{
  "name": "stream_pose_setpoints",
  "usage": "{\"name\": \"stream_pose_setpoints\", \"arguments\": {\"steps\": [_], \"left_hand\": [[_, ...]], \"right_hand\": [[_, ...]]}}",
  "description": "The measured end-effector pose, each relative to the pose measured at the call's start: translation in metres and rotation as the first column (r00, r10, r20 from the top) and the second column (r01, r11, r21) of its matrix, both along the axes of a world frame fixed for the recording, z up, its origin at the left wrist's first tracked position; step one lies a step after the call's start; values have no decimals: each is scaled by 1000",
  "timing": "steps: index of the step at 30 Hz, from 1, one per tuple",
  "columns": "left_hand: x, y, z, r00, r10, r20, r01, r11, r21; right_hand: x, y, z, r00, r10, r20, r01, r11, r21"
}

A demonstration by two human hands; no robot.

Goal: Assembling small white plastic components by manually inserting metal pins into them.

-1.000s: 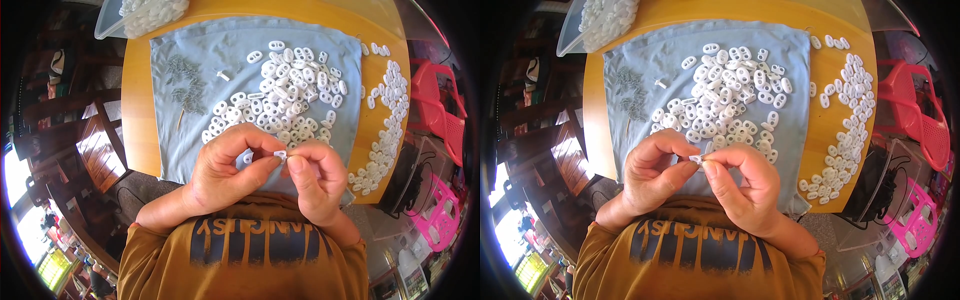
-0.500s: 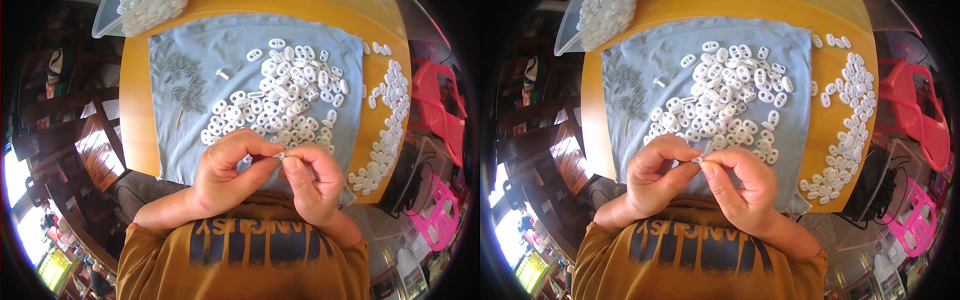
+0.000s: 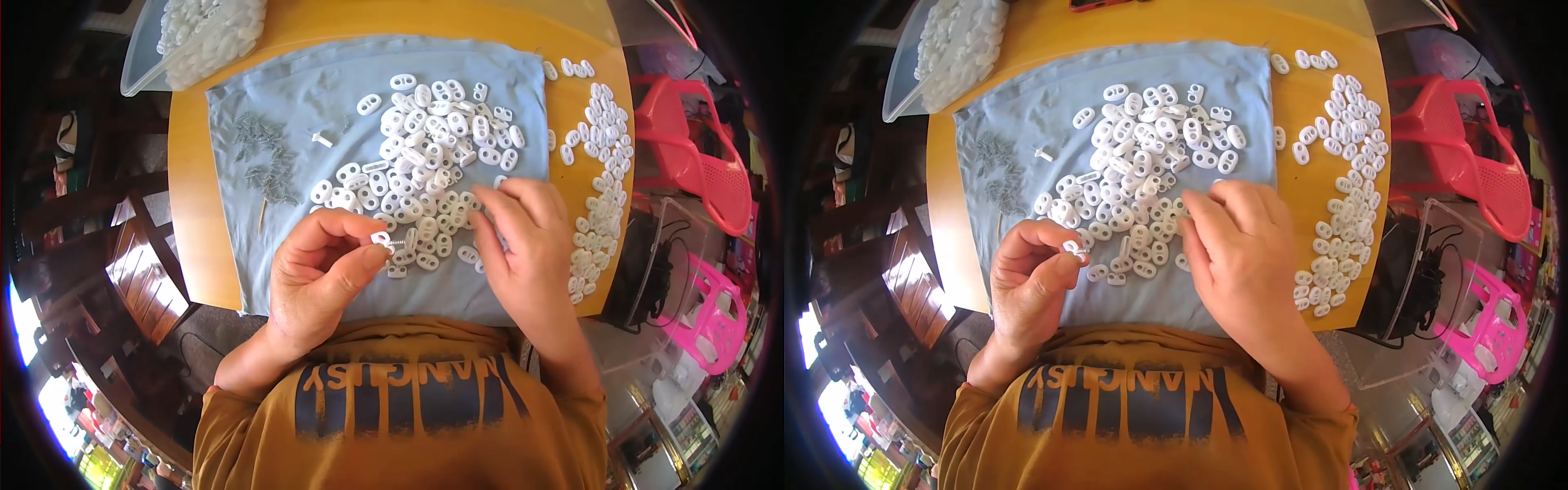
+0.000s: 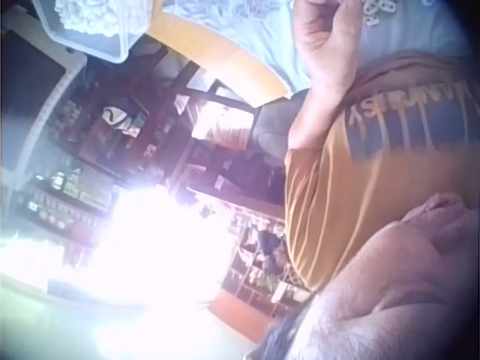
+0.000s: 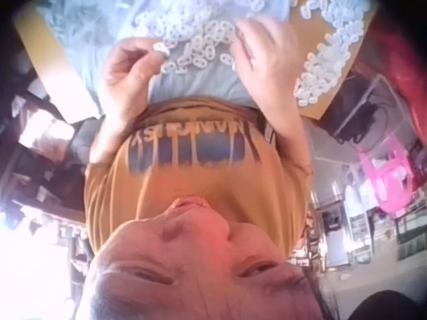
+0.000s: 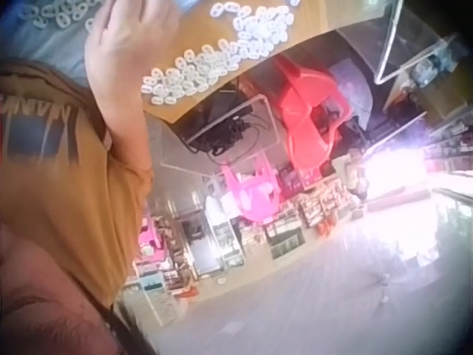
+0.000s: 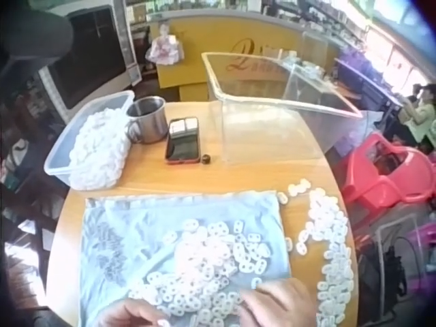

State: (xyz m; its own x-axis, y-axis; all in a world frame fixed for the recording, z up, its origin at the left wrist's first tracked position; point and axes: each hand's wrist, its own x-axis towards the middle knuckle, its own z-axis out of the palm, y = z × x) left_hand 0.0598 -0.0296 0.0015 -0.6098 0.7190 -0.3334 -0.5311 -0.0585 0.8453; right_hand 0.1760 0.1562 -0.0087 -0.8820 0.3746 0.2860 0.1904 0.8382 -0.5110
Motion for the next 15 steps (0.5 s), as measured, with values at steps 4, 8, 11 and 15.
{"name": "stream_pose_setpoints", "arguments": {"steps": [4, 8, 11, 15], "left_hand": [[-1, -3, -1, 1000, -5, -6, 5, 999, 35], [-2, -3, 0, 1000, 12, 1, -12, 1000, 15], [-3, -2, 1, 1000, 17, -4, -17, 999, 29], [-4, 2, 3, 1000, -15, 10, 14, 998, 66]], "right_hand": [[-3, -2, -1, 998, -8, 70, 5, 999, 54], [-6, -1, -1, 998, 18, 55, -22, 997, 77], [-4, 0, -1, 999, 37, -15, -37, 999, -19], [-8, -9, 9, 994, -86, -72, 60, 951, -304]]}}
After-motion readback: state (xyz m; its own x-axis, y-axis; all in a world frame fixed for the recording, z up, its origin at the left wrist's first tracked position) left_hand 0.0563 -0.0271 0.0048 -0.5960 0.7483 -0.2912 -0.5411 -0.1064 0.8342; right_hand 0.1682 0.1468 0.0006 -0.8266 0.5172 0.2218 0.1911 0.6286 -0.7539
